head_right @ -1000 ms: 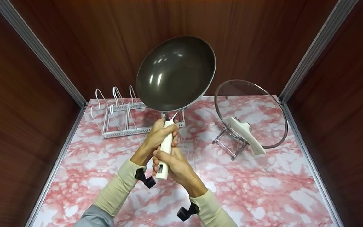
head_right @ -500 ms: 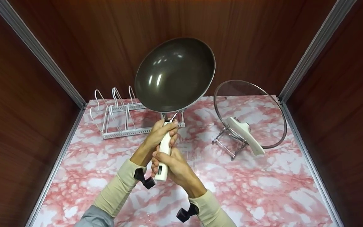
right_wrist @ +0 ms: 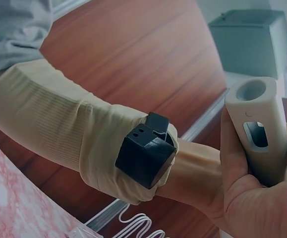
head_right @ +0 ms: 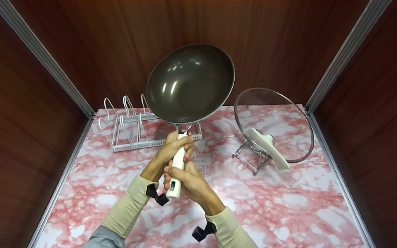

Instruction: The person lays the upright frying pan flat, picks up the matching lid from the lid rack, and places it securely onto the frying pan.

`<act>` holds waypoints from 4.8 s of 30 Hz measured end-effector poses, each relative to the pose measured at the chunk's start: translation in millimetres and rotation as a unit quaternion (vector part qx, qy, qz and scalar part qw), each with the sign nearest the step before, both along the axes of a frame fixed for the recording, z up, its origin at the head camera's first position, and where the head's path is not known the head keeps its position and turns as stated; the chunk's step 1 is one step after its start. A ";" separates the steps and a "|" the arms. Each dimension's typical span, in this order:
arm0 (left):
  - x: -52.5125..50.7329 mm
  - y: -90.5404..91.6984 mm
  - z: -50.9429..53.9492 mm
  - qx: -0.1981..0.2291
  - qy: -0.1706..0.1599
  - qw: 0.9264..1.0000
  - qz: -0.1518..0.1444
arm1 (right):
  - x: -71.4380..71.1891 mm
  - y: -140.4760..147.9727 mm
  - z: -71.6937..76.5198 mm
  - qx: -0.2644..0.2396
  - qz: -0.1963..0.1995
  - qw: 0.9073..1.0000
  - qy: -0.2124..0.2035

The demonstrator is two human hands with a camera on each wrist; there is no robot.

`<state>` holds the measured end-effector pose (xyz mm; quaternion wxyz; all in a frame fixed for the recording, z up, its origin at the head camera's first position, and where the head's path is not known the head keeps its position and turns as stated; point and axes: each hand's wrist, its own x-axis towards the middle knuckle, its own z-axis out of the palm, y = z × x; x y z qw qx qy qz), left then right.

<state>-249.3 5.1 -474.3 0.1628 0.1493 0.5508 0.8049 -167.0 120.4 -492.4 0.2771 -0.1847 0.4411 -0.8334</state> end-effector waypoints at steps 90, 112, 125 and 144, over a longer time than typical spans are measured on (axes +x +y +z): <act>14.1 -74.2 -8.9 -0.067 0.010 0.993 -0.092 | -180.2 144.5 44.3 0.253 -0.183 0.949 -0.046; 16.2 -85.9 -12.1 -0.088 0.003 0.989 -0.119 | -190.7 147.7 49.9 0.235 -0.199 0.949 -0.066; 12.3 -90.4 -10.8 -0.104 0.003 0.984 -0.143 | -182.2 147.1 46.3 0.201 -0.276 0.938 -0.053; 14.1 -97.8 -8.7 -0.108 -0.029 0.984 -0.140 | -167.7 142.7 41.9 0.186 -0.316 0.928 -0.059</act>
